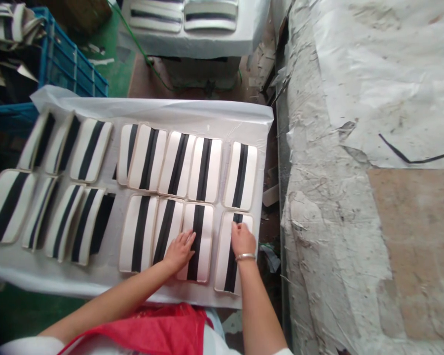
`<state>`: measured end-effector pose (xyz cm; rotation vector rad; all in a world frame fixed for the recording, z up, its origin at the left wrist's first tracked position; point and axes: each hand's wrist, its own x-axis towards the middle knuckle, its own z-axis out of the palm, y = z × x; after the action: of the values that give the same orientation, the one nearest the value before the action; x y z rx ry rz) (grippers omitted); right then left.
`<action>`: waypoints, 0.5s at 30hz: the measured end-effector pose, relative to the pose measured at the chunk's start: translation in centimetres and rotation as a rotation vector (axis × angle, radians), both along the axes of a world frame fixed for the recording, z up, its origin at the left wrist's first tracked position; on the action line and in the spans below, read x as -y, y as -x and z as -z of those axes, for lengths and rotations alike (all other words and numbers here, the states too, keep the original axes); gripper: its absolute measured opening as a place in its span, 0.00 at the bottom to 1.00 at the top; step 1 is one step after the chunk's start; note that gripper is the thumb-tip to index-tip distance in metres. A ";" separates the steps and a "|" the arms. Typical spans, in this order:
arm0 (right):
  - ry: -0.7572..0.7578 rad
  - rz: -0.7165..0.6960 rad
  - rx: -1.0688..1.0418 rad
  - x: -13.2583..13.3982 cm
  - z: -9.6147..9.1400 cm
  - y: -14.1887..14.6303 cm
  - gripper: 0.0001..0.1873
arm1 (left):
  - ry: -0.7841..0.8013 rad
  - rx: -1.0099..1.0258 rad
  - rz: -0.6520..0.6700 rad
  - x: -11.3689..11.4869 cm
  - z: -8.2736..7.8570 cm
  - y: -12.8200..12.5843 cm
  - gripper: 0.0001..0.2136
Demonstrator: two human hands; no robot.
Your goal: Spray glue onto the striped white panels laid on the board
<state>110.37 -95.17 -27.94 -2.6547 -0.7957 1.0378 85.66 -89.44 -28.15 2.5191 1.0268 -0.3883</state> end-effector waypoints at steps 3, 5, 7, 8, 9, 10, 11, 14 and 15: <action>0.032 0.186 0.157 1.7 1.0 -4.7 0.18 | -0.052 -0.008 0.108 0.0 0.6 0.1 0.25; 0.043 0.225 0.142 2.5 2.4 -6.2 0.15 | -0.063 -0.025 0.139 -0.2 1.0 0.2 0.25; 0.036 0.217 0.099 3.1 3.9 -6.6 0.15 | -0.064 -0.039 0.152 -0.3 1.2 0.2 0.25; 0.027 0.209 0.087 3.4 4.5 -6.6 0.15 | -0.065 -0.041 0.156 -0.3 1.1 0.2 0.26; 0.018 0.202 0.084 3.7 4.8 -6.6 0.16 | -0.067 -0.042 0.156 -0.4 1.1 0.1 0.26; 0.011 0.198 0.086 4.1 5.0 -6.7 0.17 | -0.068 -0.043 0.156 -0.3 1.0 -0.1 0.26; 0.007 0.195 0.089 4.3 5.1 -7.0 0.17 | -0.066 -0.044 0.157 -0.3 0.9 -0.3 0.27; 0.001 0.188 0.102 4.4 5.0 -8.7 0.18 | -0.042 -0.025 0.196 0.0 0.8 -1.4 0.27; 0.000 0.184 0.104 4.2 5.1 -9.3 0.18 | -0.029 -0.016 0.215 0.2 0.9 -1.8 0.28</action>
<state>119.69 -99.41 -33.02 -2.7389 -0.5562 0.8605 87.43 -89.68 -29.09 2.6651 0.7739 -0.4573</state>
